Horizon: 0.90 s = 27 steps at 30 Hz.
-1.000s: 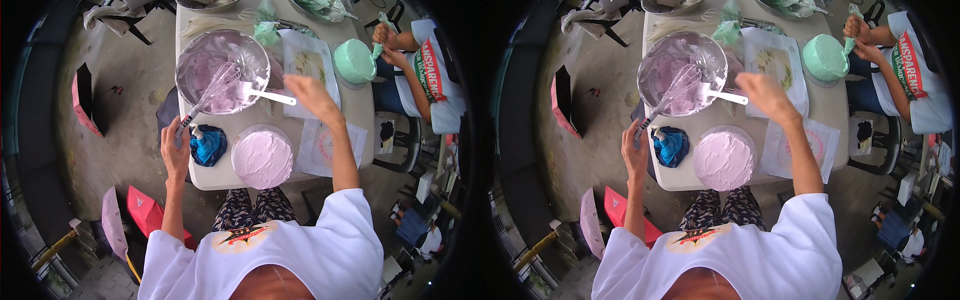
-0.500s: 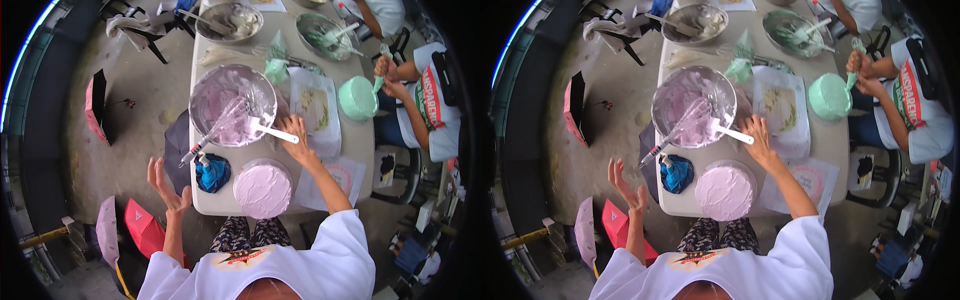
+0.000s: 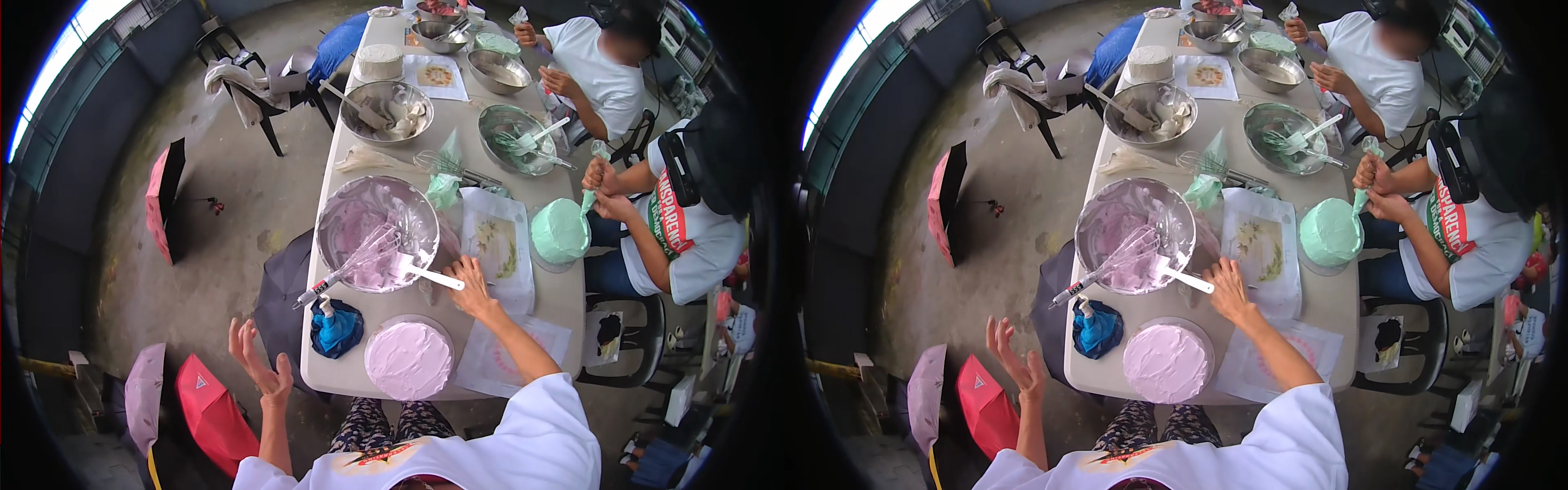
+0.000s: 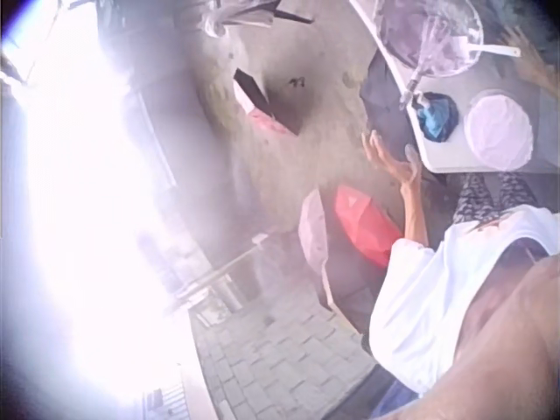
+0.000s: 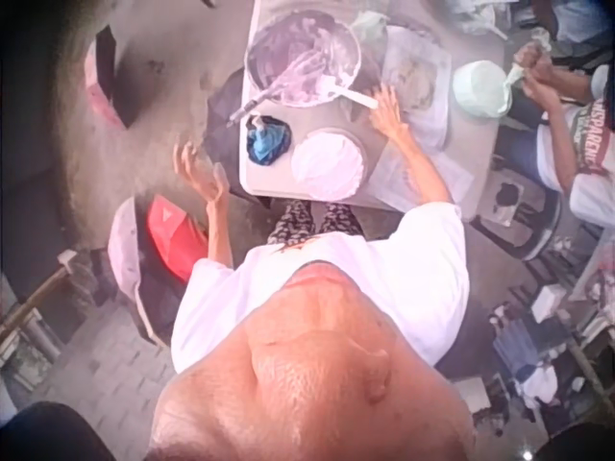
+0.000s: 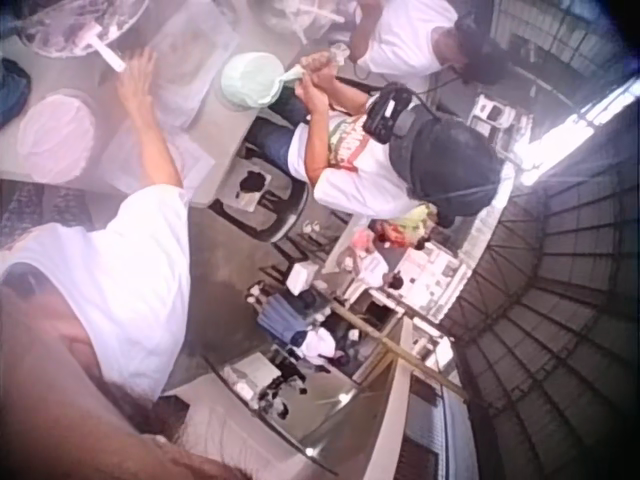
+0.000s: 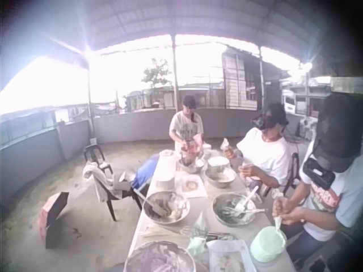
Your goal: The person spreads pink frosting onto a round cake using a spatula, smoothing the top and sides while picking up additional frosting from a metal bowl.
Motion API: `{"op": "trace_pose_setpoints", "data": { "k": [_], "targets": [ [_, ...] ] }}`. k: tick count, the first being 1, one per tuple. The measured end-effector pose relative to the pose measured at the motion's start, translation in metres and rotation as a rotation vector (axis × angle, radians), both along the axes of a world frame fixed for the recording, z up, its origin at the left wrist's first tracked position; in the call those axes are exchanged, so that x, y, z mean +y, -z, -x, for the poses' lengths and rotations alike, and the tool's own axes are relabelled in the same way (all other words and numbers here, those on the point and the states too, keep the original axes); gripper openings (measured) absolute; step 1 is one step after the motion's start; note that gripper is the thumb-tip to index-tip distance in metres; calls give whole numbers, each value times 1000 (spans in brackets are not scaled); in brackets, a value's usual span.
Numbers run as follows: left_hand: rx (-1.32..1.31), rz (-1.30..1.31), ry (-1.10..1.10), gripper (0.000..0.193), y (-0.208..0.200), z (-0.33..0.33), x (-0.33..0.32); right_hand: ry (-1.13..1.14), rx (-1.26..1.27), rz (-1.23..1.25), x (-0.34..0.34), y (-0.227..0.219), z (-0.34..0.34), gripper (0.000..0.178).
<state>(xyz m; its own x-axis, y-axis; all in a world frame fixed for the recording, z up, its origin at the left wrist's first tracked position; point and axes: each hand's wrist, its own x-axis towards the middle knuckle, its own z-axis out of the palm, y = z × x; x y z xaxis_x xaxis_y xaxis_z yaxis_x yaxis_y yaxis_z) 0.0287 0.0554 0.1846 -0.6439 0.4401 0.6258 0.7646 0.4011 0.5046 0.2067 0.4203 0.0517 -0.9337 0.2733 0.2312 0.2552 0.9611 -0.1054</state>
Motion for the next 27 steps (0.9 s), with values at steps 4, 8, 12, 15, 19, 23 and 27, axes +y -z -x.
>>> {"op": "trace_pose_setpoints", "data": {
  "k": [4,8,12,15,19,23,27],
  "targets": [
    [19,15,-48,62,-1,-11,-4,-47,0,20,3,-5,-3,20],
    [20,18,-67,58,-3,-25,1,-88,1,40,8,-9,-6,22],
    [-34,-48,-49,57,-1,-38,10,-249,14,59,6,-10,-11,22],
    [-68,-93,-11,56,-3,-49,19,-314,-9,98,1,-19,-16,21],
    [-268,-242,82,55,-4,-70,44,-387,17,181,0,-21,-22,21],
    [-627,-412,136,46,5,-91,84,-459,5,287,10,-18,-22,21],
    [-1039,-605,242,44,-8,-100,120,-511,63,475,0,-46,-13,23]
  ]
}}
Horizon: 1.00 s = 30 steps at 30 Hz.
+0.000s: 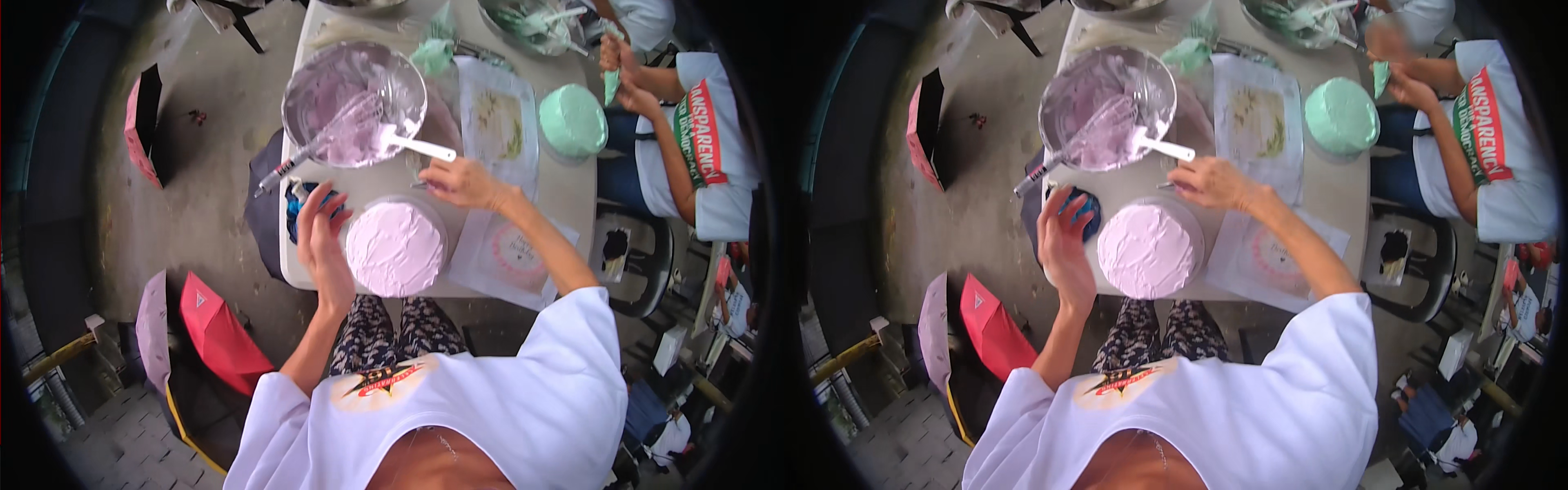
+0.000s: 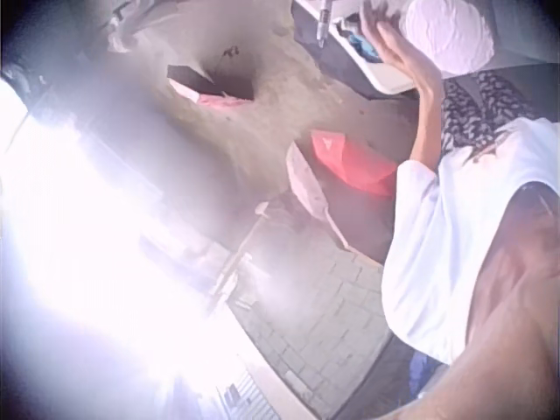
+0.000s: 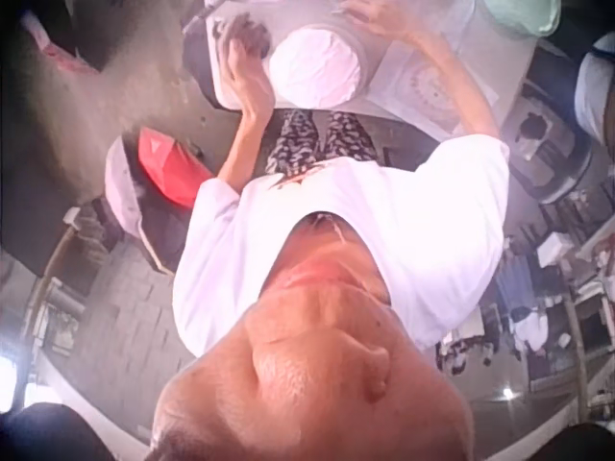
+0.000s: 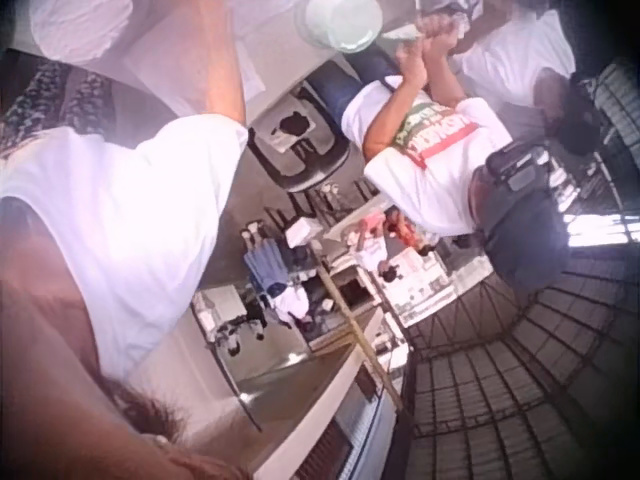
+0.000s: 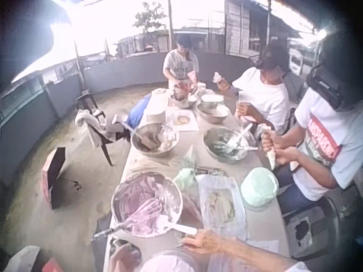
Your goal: The person spreads pink frosting onto a round cake using a spatula, smoothing the top and sides while picking up additional frosting from a metal bowl.
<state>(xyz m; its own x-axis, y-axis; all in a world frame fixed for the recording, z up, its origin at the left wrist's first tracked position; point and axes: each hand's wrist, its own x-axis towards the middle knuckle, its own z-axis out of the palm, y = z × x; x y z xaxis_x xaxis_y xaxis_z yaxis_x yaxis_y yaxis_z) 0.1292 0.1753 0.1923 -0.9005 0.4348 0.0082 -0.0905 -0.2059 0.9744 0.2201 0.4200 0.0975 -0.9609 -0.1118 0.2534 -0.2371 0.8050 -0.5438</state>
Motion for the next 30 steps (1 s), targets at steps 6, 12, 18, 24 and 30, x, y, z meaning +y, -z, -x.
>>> {"op": "trace_pose_setpoints", "data": {
  "k": [6,12,18,24,30],
  "targets": [
    [-518,9,202,48,29,-6,35,-16,67,81,-13,-26,0,27],
    [-716,-78,230,49,61,-7,51,105,12,85,-19,-29,10,19],
    [-684,-121,342,36,69,-4,57,253,-8,21,-41,-36,16,26],
    [-576,-50,323,26,77,9,61,263,-7,201,-49,-43,9,45],
    [-606,39,313,28,80,17,63,347,90,126,-35,-17,-28,63]
  ]
}}
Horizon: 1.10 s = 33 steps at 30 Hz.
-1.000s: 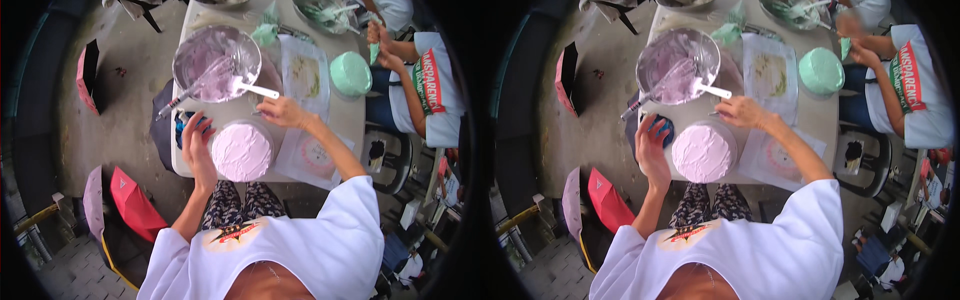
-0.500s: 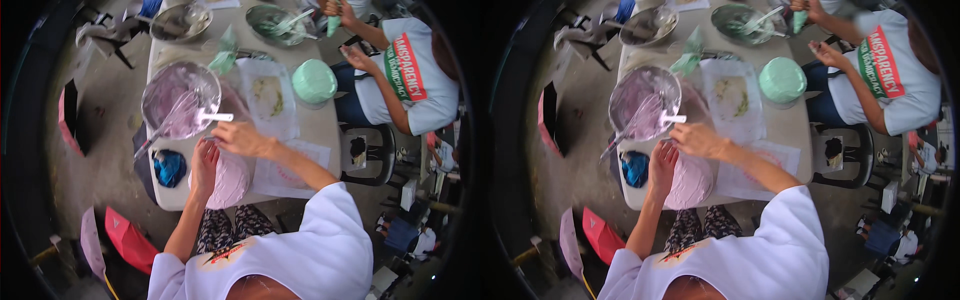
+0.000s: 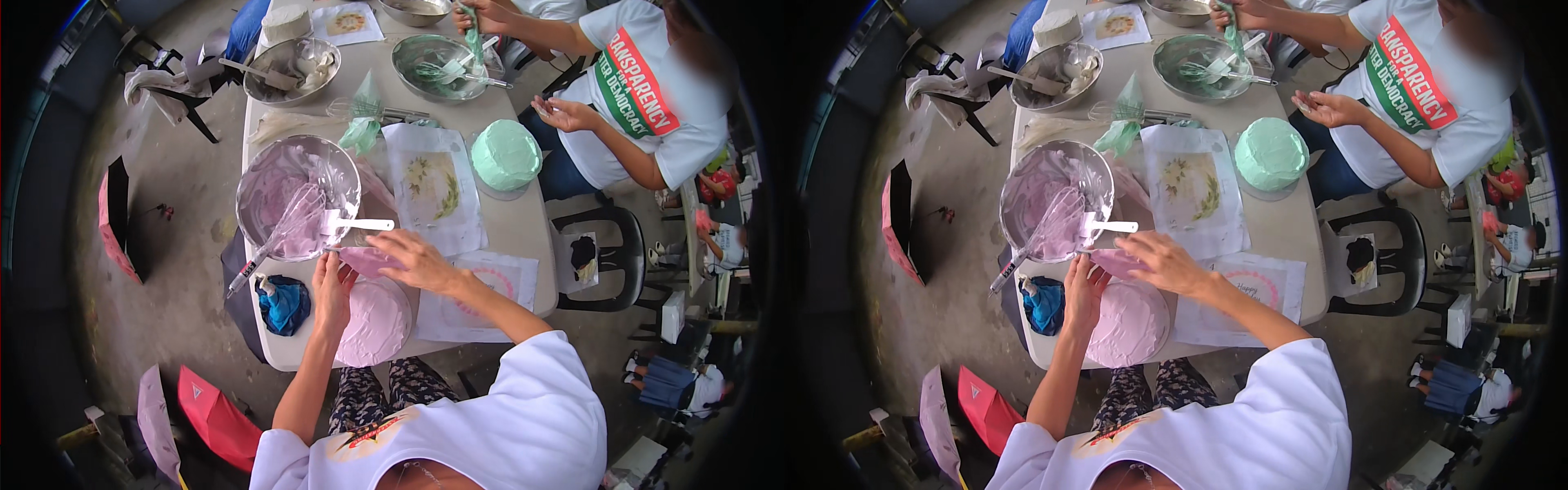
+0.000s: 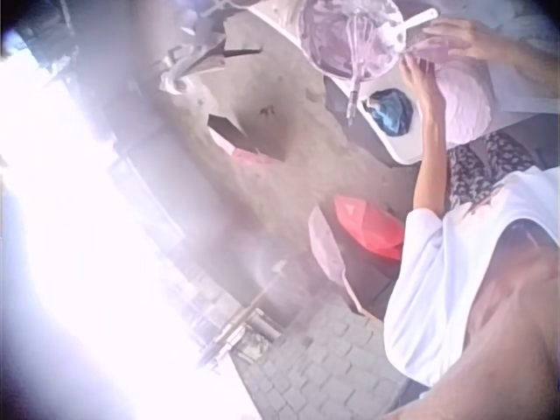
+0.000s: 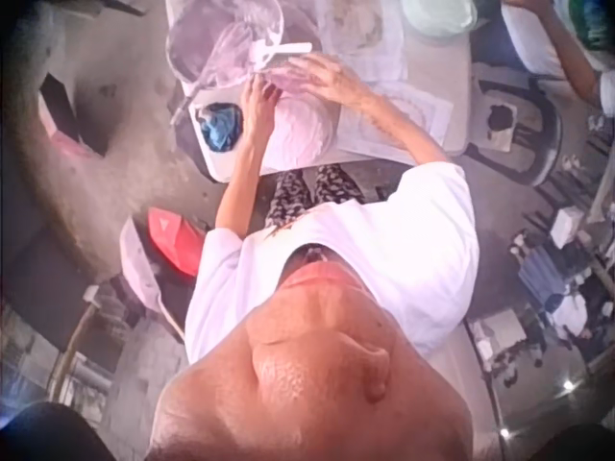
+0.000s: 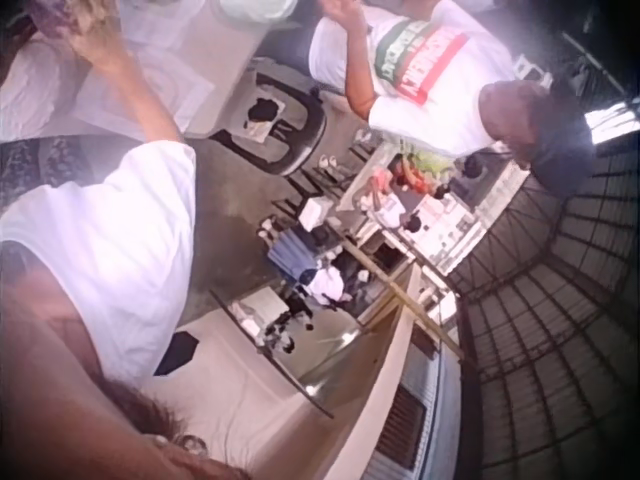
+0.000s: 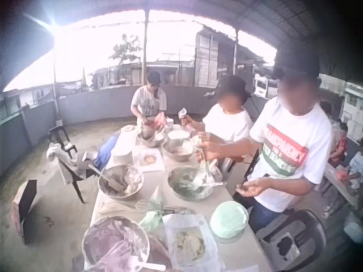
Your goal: The person spreads pink frosting onto a round cake using a spatula, smoothing the top and sides while picking up additional frosting from a metal bowl.
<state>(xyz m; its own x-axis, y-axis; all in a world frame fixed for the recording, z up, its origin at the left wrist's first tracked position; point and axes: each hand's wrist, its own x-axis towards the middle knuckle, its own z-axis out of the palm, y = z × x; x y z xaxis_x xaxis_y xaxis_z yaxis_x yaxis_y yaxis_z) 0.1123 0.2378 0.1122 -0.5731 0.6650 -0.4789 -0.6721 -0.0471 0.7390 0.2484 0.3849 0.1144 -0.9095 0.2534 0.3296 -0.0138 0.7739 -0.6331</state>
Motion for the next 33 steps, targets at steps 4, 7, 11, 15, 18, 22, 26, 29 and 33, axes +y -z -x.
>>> {"op": "trace_pose_setpoints", "data": {
  "k": [4,7,11,15,18,22,26,29,33],
  "targets": [
    [-5,-21,-37,28,-2,3,1,67,-127,-29,8,24,-12,68],
    [-2,-34,-30,27,-8,0,2,58,-168,-114,8,34,-15,67],
    [7,-58,-25,29,-19,-4,5,38,-129,-118,13,29,-13,61],
    [9,-55,-81,31,-34,2,-5,-1,-163,41,10,10,-5,54],
    [18,-74,-120,30,-50,8,-11,-68,-17,241,9,-11,5,52],
    [28,-107,-153,28,-65,12,-19,-116,-131,424,0,-52,4,50],
    [61,-110,-199,30,-68,12,-36,-151,-265,632,-14,-76,9,50],
    [74,-132,-245,34,-69,11,-47,-235,-409,1118,-23,-92,21,51],
    [-306,-269,-314,39,-88,12,-56,-355,-552,1334,-42,-152,43,50]
  ]
}}
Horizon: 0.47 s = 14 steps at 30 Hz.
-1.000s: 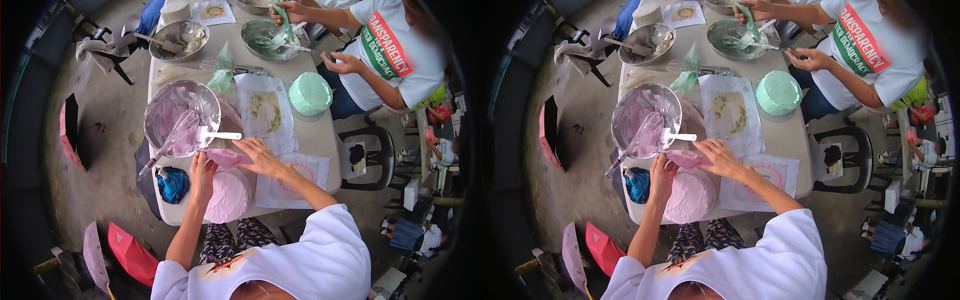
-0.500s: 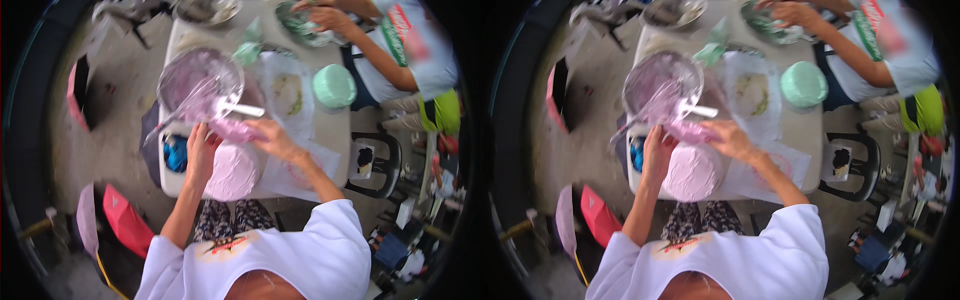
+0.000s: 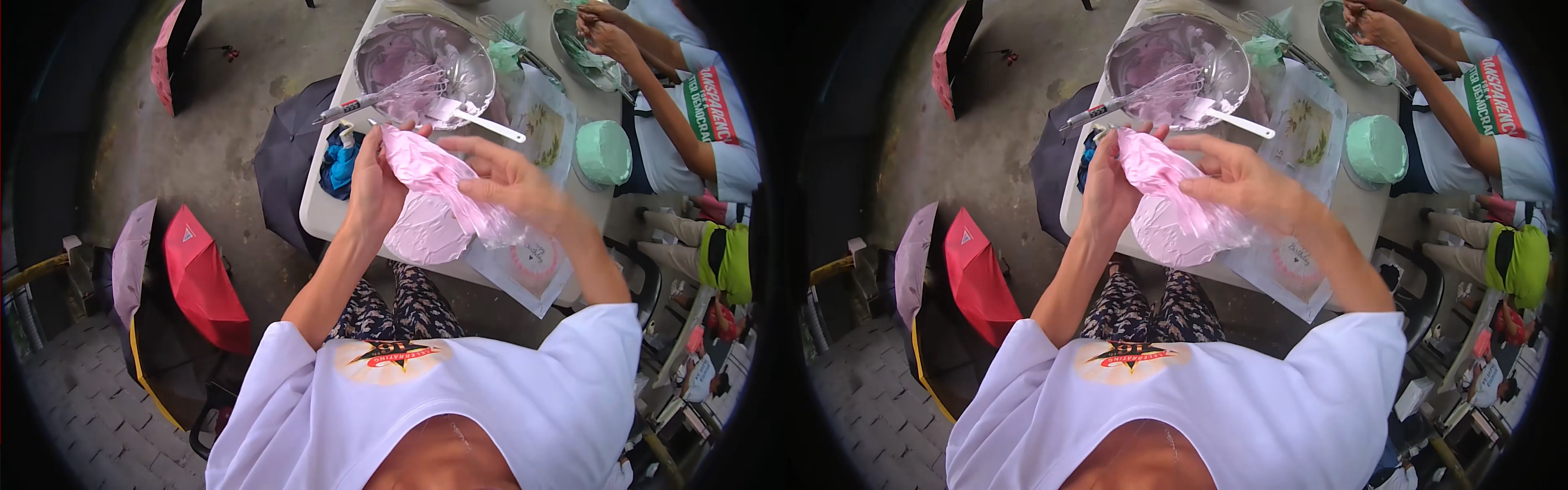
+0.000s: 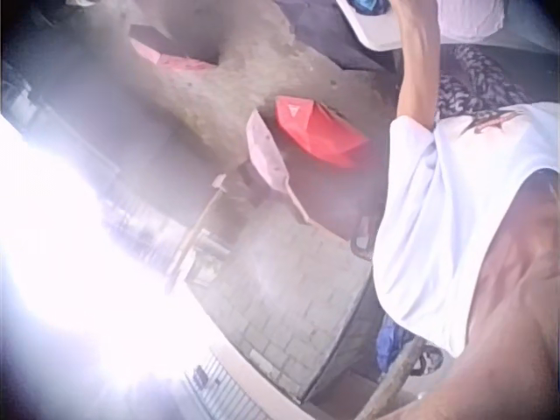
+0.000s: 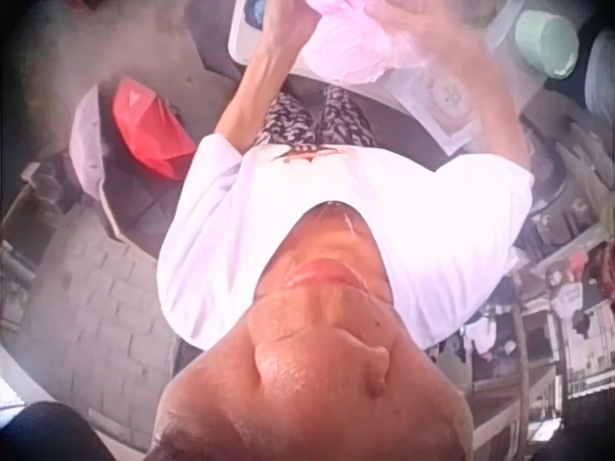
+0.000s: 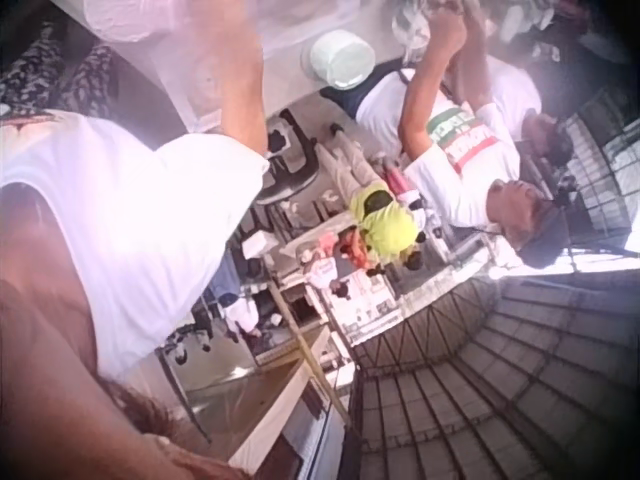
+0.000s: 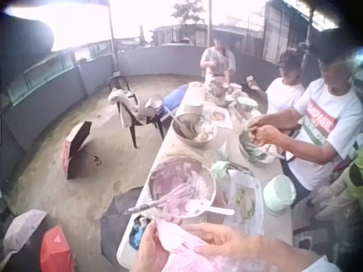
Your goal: The person spreads pink frosting onto a round cake using a spatula, smoothing the top and sides while picking up additional frosting from a metal bowl.
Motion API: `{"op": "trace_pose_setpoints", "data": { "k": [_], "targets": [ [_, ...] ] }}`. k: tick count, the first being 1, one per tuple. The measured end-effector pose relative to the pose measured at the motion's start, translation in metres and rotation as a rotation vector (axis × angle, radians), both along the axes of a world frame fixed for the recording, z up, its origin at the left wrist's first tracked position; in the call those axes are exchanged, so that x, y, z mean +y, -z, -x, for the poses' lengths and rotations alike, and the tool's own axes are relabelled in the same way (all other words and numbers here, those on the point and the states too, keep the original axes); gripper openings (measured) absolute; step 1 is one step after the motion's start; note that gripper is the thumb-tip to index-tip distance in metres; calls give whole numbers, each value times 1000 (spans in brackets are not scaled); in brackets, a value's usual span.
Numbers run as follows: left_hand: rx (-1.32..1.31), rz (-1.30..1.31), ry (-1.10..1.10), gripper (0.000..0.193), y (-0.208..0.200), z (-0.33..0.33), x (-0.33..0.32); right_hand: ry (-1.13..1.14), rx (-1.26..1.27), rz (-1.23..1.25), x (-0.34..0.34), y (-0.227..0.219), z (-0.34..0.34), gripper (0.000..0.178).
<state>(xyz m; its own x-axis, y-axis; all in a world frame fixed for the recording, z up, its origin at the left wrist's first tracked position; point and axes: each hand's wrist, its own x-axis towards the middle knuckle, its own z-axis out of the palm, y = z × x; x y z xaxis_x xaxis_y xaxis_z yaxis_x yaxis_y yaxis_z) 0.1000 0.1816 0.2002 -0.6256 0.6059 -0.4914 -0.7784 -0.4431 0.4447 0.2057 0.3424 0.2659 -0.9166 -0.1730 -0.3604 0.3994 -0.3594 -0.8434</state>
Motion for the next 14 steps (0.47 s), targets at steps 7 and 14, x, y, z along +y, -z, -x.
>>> {"op": "trace_pose_setpoints", "data": {
  "k": [7,14],
  "targets": [
    [-505,-549,30,36,17,46,-87,-83,23,-110,-75,-81,34,54],
    [-437,-163,-316,37,-36,62,-191,110,429,-453,-185,-69,44,57]
  ]
}}
